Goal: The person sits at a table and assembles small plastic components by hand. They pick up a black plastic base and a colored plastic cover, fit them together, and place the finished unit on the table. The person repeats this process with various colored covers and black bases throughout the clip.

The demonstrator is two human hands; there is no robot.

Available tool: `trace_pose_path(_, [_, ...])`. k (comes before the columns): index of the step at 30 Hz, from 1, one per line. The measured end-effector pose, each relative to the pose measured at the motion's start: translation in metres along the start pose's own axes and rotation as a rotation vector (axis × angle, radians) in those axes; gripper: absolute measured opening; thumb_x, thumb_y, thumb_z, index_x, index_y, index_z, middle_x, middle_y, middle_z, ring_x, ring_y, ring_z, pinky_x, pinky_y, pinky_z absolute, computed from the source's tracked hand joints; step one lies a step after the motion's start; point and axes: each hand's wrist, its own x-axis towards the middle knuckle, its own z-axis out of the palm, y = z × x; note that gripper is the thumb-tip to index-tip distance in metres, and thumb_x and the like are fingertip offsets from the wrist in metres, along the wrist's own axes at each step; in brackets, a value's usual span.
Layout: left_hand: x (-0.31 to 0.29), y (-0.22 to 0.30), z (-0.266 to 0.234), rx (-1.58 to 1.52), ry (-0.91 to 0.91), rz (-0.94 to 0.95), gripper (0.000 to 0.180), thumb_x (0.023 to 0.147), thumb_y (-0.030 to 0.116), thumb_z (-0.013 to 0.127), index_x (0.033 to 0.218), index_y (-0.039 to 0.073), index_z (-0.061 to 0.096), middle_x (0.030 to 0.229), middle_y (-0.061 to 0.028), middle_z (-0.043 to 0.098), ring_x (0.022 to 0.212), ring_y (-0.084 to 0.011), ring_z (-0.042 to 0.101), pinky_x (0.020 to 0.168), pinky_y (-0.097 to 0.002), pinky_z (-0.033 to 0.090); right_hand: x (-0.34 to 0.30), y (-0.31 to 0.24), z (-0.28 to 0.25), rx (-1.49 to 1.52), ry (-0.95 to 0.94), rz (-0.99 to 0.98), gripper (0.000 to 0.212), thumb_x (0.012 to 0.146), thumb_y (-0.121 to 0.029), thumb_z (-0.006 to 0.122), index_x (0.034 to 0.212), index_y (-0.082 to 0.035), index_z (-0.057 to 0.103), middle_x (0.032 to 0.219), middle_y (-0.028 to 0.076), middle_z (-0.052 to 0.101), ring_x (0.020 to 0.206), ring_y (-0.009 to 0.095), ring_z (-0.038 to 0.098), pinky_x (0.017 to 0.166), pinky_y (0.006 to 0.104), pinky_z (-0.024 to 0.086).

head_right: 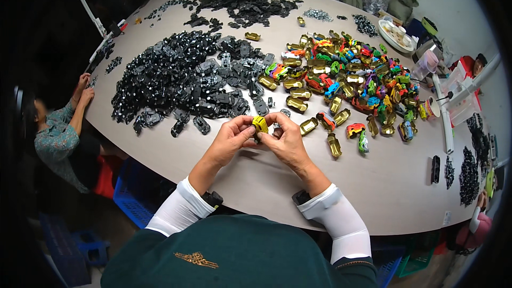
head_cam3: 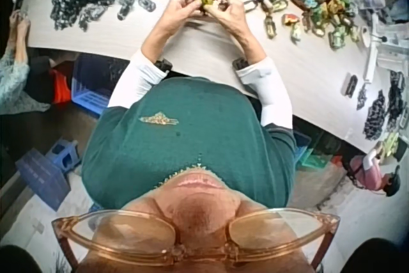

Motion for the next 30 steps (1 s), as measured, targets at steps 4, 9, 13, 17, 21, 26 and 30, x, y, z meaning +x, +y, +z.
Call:
trace_pose_path(4, [0.001, -0.001, -0.001, -0.184, -0.052, -0.018, 0.033, 0.095, 0.012, 0.055, 0.126, 0.003, 0.047, 0.109, -0.0066, 0.062, 0.097, -0.0155, 0.063, 0.082, -0.035, 0.056, 0.001, 0.006, 0.003, 0.304, 0.123, 0.072, 0.026, 0.076, -0.002, 0.07, 0.099, 0.001, 0.059, 0.088, -0.001, 0.061, 0.054, -0.002, 0.042, 0.048, 0.015, 0.034])
trace_pose_path(9, [-0.003, 0.005, -0.001, -0.331, -0.082, 0.007, 0.037, 0.096, 0.011, 0.053, 0.13, 0.002, 0.043, 0.115, -0.0107, 0.06, 0.102, -0.0193, 0.062, 0.087, -0.0428, 0.055, -0.003, -0.009, 0.0, 0.02, 0.099, 0.032, 0.024, 0.076, -0.003, 0.069, 0.098, 0.003, 0.062, 0.087, 0.002, 0.062, 0.054, 0.001, 0.044, 0.049, 0.017, 0.036])
trace_pose_path(13, [-0.003, 0.003, -0.004, -0.371, -0.071, 0.017, 0.037, 0.095, 0.011, 0.054, 0.13, 0.002, 0.043, 0.115, -0.0116, 0.059, 0.103, -0.0201, 0.062, 0.088, -0.0437, 0.055, -0.005, -0.008, 0.007, -0.132, 0.104, -0.084, 0.023, 0.075, -0.005, 0.069, 0.096, 0.003, 0.064, 0.08, 0.002, 0.059, 0.056, 0.003, 0.044, 0.049, 0.0199, 0.036])
trace_pose_path(17, [-0.003, 0.005, -0.006, -0.392, -0.061, -0.002, 0.037, 0.095, 0.011, 0.055, 0.129, 0.003, 0.044, 0.11, -0.0111, 0.062, 0.102, -0.0212, 0.062, 0.086, -0.0429, 0.056, -0.005, -0.002, 0.005, -0.08, 0.144, -0.017, 0.024, 0.075, -0.005, 0.069, 0.097, 0.003, 0.064, 0.083, 0.003, 0.061, 0.056, 0.004, 0.043, 0.049, 0.0199, 0.036])
trace_pose_path(21, [-0.002, -0.002, -0.01, -0.343, 0.041, 0.04, 0.038, 0.095, 0.013, 0.056, 0.129, 0.004, 0.044, 0.104, -0.0107, 0.064, 0.097, -0.0209, 0.063, 0.082, -0.0415, 0.057, -0.004, 0.002, 0.005, -0.027, 0.149, -0.011, 0.023, 0.075, -0.005, 0.069, 0.097, 0.003, 0.064, 0.081, 0.001, 0.061, 0.054, 0.003, 0.042, 0.048, 0.0193, 0.034])
trace_pose_path(26, [0.004, -0.006, -0.017, -0.295, 0.284, 0.106, 0.019, 0.091, 0.013, 0.062, 0.109, 0.009, 0.055, 0.094, -0.007, 0.066, 0.09, -0.0171, 0.063, 0.077, -0.0335, 0.054, -0.008, -0.009, -0.002, 0.499, -0.086, 0.248, 0.024, 0.074, -0.002, 0.069, 0.098, 0.001, 0.064, 0.079, 0.0, 0.062, 0.052, 0.001, 0.041, 0.045, 0.0176, 0.031])
trace_pose_path(30, [0.004, -0.01, -0.015, -0.484, 0.253, 0.092, 0.013, 0.09, 0.01, 0.062, 0.099, 0.009, 0.053, 0.097, -0.0101, 0.066, 0.083, -0.0192, 0.066, 0.075, -0.0327, 0.055, -0.008, -0.003, 0.001, 0.539, -0.137, 0.283, 0.026, 0.075, -0.002, 0.068, 0.1, 0.001, 0.063, 0.08, 0.001, 0.062, 0.051, 0.001, 0.041, 0.043, 0.0178, 0.029])
